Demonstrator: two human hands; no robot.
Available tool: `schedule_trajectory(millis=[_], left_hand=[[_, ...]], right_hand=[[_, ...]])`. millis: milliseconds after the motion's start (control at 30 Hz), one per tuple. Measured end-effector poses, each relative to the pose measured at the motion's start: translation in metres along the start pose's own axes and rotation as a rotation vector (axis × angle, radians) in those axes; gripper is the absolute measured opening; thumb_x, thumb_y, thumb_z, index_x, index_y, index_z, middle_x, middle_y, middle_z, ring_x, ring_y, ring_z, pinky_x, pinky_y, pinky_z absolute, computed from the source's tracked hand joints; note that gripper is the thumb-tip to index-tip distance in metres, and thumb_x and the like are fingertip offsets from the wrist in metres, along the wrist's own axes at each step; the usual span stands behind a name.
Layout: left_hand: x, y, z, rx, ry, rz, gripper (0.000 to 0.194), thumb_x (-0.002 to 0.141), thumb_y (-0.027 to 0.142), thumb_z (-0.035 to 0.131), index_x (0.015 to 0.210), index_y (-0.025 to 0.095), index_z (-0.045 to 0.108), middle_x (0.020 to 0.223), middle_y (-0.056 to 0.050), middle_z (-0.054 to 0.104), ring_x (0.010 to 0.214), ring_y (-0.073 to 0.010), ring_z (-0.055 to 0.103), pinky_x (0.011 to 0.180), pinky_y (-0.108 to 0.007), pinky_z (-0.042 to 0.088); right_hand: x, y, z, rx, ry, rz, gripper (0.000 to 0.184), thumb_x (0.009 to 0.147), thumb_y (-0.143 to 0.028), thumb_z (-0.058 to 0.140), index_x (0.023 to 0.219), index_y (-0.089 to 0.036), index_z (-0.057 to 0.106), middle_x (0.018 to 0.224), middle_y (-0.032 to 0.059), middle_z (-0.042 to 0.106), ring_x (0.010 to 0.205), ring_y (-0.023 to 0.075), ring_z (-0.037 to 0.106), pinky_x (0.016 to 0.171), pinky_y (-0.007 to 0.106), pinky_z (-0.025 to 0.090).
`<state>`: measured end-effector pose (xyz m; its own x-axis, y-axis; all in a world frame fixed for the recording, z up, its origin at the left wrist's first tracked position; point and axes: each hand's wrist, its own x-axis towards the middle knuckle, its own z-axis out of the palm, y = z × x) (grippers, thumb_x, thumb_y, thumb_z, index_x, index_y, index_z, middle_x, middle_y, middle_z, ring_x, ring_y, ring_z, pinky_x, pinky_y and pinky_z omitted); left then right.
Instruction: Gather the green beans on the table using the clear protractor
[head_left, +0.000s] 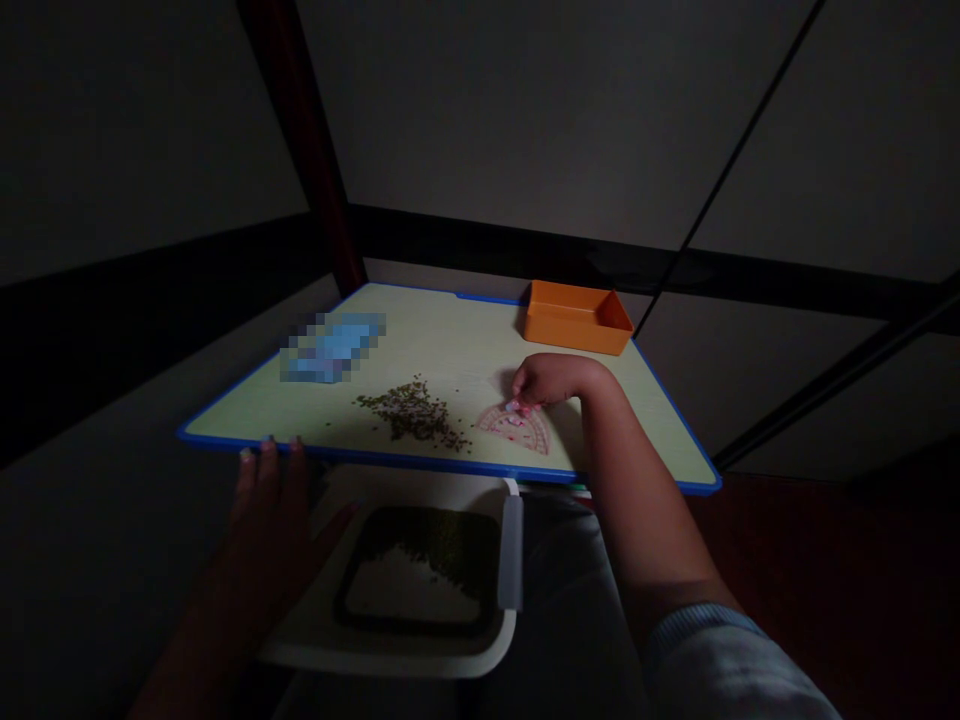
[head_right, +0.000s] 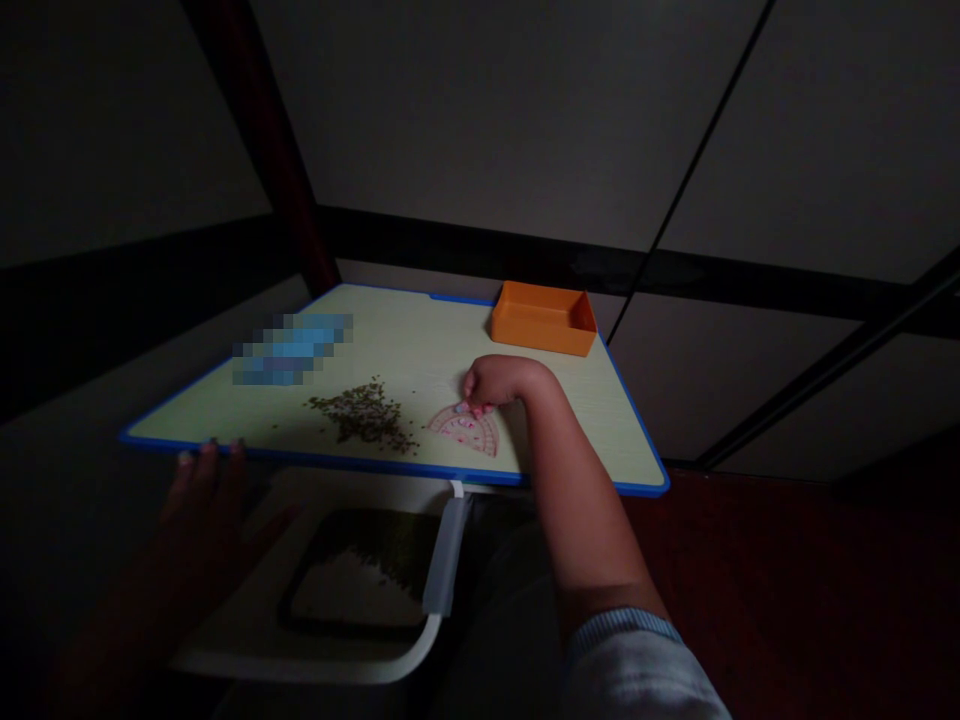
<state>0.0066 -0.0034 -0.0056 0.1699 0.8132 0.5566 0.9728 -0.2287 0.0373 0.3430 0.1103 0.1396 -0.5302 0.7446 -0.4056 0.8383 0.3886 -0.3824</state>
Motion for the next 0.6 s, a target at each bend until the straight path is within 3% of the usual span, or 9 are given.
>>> schedule_trajectory(millis=[300, 600], left_hand=[[-0.0022, -0.0034, 0.0032, 0.004, 0.027, 0.009, 0.086, 0.077, 0.056, 0.038, 0.14, 0.006, 0.008, 0.151, -0.027, 0.011, 0.141, -0.0401, 0.004, 0.11, -0.058, 0.023], [-0.0013, -0.0014, 0.0026, 0.007, -0.006, -0.034, 0.086, 0.077, 0.057, 0.038, 0.139, 0.005, 0.01, 0.15, -0.028, 0.015, 0.141, -0.0402, 0.004, 0.11, -0.058, 0.023]], right_hand=[[0.0067, 0.0013, 0.0047, -0.053, 0.109, -0.028, 0.021, 0.077, -0.028, 0.055, 0.077, -0.013, 0.07, 0.07, 0.0033, 0.067, 0.059, 0.0103, 0.05, 0.057, 0.024, 0.032], [0.0056, -0.002, 0.0055, -0.02, 0.068, -0.067, 0.018, 0.075, -0.022, 0.056, 0.081, -0.012, 0.07, 0.069, 0.0019, 0.065, 0.061, 0.0097, 0.049, 0.061, 0.024, 0.032]])
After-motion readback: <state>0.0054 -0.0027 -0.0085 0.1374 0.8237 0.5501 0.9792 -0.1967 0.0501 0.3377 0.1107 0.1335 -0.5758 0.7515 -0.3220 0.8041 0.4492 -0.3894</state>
